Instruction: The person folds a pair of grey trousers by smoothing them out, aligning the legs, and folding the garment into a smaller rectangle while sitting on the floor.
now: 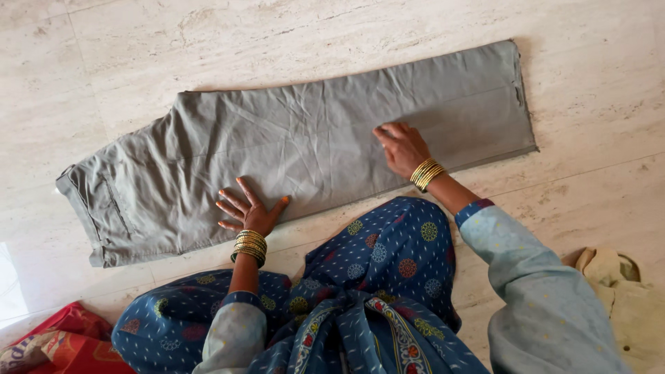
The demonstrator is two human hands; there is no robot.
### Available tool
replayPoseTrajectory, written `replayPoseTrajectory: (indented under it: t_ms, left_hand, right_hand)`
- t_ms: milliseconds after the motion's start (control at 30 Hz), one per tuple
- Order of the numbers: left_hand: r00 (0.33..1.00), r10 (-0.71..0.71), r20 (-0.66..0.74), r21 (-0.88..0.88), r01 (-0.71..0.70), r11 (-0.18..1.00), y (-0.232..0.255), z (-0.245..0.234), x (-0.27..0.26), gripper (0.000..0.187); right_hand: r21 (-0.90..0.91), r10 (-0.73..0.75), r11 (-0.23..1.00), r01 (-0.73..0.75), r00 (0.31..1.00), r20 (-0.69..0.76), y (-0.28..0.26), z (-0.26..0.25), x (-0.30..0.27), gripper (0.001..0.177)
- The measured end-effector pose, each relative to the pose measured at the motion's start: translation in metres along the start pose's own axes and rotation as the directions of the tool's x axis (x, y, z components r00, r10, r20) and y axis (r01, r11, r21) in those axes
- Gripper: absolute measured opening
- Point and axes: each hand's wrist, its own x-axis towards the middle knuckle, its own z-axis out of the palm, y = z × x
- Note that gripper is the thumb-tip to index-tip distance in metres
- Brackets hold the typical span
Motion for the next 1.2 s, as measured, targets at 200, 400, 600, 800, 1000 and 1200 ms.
replayPoseTrajectory:
  t_ms: [200,400,600,800,1000,1200]
  left_hand:
    - [1.0,0.002,0.002,-0.014,-0.002,1.0,0.0,-0.001,-0.006,0.145]
    - [1.0,0.007,-0.013,0.03,-0.007,1.0,-0.009,0.008,0.0,0.145]
    - [0.999,0.016,-0.04,0.034,-0.015,0.999,-0.01,0.008,0.001,0.146]
    - [0.996,0.034,-0.078,0.025,-0.033,0.999,-0.012,0.013,0.004,0.148]
    - [0.998,0.019,-0.059,0.049,-0.016,0.999,-0.009,0.008,0.002,0.146]
    - [0.991,0.008,-0.134,0.001,-0.007,1.0,-0.006,0.0,-0.019,0.137]
  right_hand:
    - [-0.239,0.475,0.82,-0.52,0.852,-0.221,0.128,-0.056,-0.055,0.051]
    - [0.079,0.108,0.992,-0.103,0.992,-0.064,0.047,-0.037,-0.124,0.05]
    - [-0.103,0.461,0.863,-0.494,0.854,-0.24,0.096,-0.075,-0.176,0.039]
    - [0.008,0.314,0.948,-0.317,0.934,-0.172,0.058,-0.067,-0.183,0.046]
    - [-0.002,0.358,0.931,-0.366,0.911,-0.206,0.041,-0.053,-0.146,0.041]
    - [-0.179,0.518,0.854,-0.489,0.76,0.394,0.01,-0.038,-0.08,0.031]
